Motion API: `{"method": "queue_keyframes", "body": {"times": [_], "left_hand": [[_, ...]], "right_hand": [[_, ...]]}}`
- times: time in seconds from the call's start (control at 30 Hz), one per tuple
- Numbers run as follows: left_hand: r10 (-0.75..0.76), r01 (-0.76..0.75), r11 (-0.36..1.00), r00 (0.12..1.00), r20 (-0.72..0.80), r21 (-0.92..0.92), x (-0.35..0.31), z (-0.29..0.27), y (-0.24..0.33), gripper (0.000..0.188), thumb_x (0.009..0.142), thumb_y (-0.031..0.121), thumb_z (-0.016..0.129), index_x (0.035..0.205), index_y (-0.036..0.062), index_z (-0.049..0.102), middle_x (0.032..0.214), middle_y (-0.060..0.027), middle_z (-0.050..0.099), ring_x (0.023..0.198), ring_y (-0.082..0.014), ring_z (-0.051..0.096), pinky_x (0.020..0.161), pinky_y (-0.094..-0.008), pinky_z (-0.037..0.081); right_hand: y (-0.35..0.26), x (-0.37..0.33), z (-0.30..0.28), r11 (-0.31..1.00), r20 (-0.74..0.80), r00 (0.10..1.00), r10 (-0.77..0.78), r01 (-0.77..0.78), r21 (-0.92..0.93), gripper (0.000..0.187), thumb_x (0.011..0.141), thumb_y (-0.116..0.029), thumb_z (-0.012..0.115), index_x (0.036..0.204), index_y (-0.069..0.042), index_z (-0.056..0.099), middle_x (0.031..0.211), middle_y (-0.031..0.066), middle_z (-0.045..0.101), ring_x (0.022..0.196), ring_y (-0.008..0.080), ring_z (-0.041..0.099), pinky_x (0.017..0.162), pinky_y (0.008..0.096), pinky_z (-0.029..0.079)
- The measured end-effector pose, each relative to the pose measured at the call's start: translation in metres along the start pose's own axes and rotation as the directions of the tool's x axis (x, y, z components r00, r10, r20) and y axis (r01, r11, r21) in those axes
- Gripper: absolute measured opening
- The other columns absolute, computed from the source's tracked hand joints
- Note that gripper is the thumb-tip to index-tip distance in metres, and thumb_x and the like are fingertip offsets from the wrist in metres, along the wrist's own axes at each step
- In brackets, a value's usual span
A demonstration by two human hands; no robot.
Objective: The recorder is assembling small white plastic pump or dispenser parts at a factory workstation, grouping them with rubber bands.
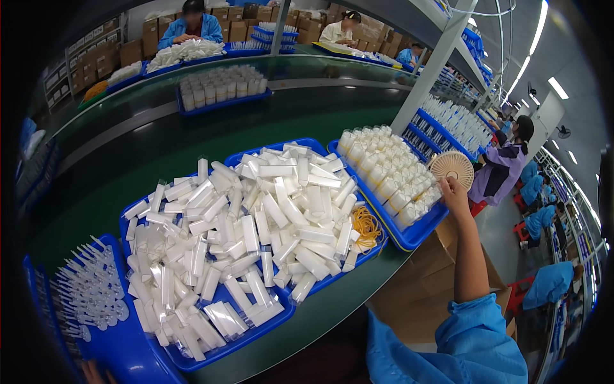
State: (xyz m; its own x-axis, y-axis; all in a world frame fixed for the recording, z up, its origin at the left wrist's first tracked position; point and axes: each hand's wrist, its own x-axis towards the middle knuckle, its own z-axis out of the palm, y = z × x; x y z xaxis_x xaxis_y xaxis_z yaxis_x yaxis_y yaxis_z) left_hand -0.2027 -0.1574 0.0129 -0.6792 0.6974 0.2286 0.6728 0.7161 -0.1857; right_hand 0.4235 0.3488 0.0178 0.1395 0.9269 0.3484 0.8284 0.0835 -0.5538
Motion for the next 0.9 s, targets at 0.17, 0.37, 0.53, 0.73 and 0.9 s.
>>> {"method": "queue_keyframes", "body": {"times": [0.17, 0.37, 0.53, 0.73, 0.9], "left_hand": [[0.105, -0.110, 0.993, 0.988, -0.112, -0.040, 0.014, 0.017, -0.023, 0.027, 0.080, 0.009, 0.060, 0.105, 0.0000, 0.054, 0.105, -0.0213, 0.053, 0.091, -0.0353, 0.054, 0.082, -0.0389, 0.043], [0.096, -0.118, 0.987, 0.977, -0.189, -0.113, 0.030, 0.047, -0.041, 0.028, 0.071, -0.002, 0.060, 0.097, -0.0002, 0.049, 0.100, -0.0207, 0.052, 0.089, -0.0381, 0.054, 0.071, -0.0422, 0.044], [0.064, -0.047, 0.979, 0.995, 0.079, -0.197, 0.060, 0.050, -0.050, 0.040, 0.069, -0.008, 0.057, 0.108, -0.0007, 0.049, 0.097, -0.0212, 0.055, 0.082, -0.0403, 0.054, 0.071, -0.0429, 0.044], [0.024, -0.083, 0.970, 0.968, -0.249, -0.229, 0.067, 0.067, -0.039, 0.037, 0.070, -0.007, 0.057, 0.105, -0.0005, 0.049, 0.099, -0.0214, 0.055, 0.084, -0.0404, 0.055, 0.070, -0.0427, 0.045], [-0.027, -0.015, 0.981, 0.977, -0.213, -0.192, 0.067, 0.067, -0.035, 0.035, 0.073, -0.007, 0.055, 0.107, -0.0014, 0.050, 0.100, -0.0213, 0.055, 0.085, -0.0409, 0.055, 0.070, -0.0433, 0.045]], "right_hand": [[-0.013, -0.012, -0.002, 0.851, -0.268, 0.849, -0.455, 0.326, -0.413, 0.020, 0.083, -0.021, 0.059, 0.095, -0.005, 0.059, 0.091, 0.0093, 0.057, 0.062, 0.0138, 0.055, 0.056, 0.0278, 0.043], [-0.161, -0.102, 0.011, 0.841, 0.001, 0.841, -0.541, 0.541, 0.019, 0.021, 0.076, -0.007, 0.063, 0.096, -0.004, 0.058, 0.095, 0.0093, 0.057, 0.061, 0.0134, 0.052, 0.055, 0.0270, 0.042], [-0.242, -0.178, 0.040, 0.593, 0.295, 0.515, -0.805, 0.704, 0.390, 0.028, 0.070, -0.008, 0.070, 0.095, -0.008, 0.059, 0.097, 0.0100, 0.060, 0.082, 0.0250, 0.061, 0.067, 0.0315, 0.050], [-0.297, -0.209, 0.101, 0.358, 0.282, 0.281, -0.917, 0.891, 0.278, 0.027, 0.071, -0.010, 0.061, 0.097, -0.004, 0.057, 0.099, 0.0090, 0.054, 0.083, 0.0231, 0.055, 0.068, 0.0340, 0.042], [-0.315, -0.206, 0.136, 0.311, 0.328, 0.240, -0.914, 0.932, 0.184, 0.022, 0.067, -0.008, 0.057, 0.089, -0.003, 0.055, 0.089, 0.0087, 0.052, 0.082, 0.0230, 0.051, 0.069, 0.0340, 0.039]]}}
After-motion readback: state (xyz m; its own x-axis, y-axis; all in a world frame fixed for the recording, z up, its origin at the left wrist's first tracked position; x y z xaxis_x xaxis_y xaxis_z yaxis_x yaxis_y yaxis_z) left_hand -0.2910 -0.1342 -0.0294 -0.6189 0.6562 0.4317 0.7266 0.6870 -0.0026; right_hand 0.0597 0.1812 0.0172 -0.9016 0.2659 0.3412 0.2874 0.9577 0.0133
